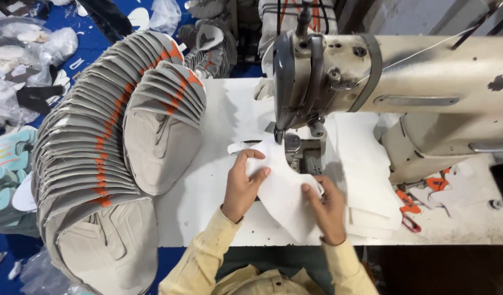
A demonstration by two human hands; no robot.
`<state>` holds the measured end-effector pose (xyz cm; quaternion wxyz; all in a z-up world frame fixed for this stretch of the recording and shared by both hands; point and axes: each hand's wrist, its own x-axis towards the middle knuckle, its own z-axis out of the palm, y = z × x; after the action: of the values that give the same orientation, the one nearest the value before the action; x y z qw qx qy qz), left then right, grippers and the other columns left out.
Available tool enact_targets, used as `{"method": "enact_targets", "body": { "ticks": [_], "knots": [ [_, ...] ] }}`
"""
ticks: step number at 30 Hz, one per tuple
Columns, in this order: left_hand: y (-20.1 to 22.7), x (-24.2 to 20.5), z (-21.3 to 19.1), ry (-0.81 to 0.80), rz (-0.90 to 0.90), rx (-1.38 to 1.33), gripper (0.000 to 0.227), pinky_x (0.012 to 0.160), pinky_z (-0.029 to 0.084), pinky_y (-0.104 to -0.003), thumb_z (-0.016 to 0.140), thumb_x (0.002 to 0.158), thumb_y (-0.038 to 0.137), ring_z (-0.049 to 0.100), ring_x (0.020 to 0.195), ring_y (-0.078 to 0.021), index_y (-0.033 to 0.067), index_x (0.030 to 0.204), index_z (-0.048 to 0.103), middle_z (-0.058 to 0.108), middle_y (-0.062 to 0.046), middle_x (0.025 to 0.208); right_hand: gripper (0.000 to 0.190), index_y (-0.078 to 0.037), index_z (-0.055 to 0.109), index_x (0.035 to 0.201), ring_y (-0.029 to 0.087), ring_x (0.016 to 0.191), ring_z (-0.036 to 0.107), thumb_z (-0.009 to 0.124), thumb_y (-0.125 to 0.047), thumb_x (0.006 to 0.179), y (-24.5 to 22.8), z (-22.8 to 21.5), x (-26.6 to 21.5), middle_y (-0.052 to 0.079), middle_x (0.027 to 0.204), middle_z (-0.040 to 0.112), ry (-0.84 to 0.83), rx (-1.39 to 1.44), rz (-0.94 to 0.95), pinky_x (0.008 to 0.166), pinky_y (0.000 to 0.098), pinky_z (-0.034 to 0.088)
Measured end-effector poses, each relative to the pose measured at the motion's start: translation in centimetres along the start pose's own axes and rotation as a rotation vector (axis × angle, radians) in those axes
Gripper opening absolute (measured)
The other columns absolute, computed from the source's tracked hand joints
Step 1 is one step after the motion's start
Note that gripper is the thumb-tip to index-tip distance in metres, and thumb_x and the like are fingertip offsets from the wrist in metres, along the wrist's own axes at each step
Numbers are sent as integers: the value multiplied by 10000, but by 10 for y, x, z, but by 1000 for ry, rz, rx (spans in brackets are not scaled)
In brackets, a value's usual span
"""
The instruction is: The person sews shoe upper components using an industrial sewing machine.
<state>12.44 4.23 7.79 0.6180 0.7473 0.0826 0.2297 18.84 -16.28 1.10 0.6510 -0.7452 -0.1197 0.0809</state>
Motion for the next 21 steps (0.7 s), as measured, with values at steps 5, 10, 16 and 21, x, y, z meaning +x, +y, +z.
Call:
{"method": "enact_targets", "body": {
  "ticks": [5, 10, 16, 21],
  "knots": [
    [-7, 9, 7, 56, -96, -268, 228, 757, 511, -221, 717, 941, 28, 548, 851, -64, 29, 1116, 571, 601, -4, 993, 216, -32, 716, 977, 70, 636, 526, 762, -237, 927, -24, -6, 13, -1, 728, 635, -33, -38, -106, 555, 235, 406],
    [-19, 41, 1, 57, -91, -342, 258, 780, 529, -228, 715, 894, -25, 584, 862, -76, 21, 1106, 575, 618, -12, 989, 228, -13, 694, 1008, 56, 697, 593, 762, -211, 919, -41, 8, 21, -6, 802, 689, -9, -22, -148, 599, 215, 471],
    [-5, 54, -8, 122, 3, -17, 347, 867, 531, -321, 757, 861, -8, 607, 968, -194, 15, 1166, 592, 620, -100, 1083, 276, -6, 675, 1072, 79, 652, 558, 760, -215, 913, -57, 20, 20, 16, 819, 695, -9, 3, -54, 562, 242, 451],
    [-9, -18, 10, 130, 448, 838, 477, 1180, 387, -544, 712, 956, 59, 432, 1417, -453, 50, 1391, 518, 406, -259, 1554, 393, -53, 581, 1234, 112, 683, 639, 694, -244, 909, 15, 8, 12, 29, 841, 702, -109, 2, -13, 575, 275, 507]
  ]
}}
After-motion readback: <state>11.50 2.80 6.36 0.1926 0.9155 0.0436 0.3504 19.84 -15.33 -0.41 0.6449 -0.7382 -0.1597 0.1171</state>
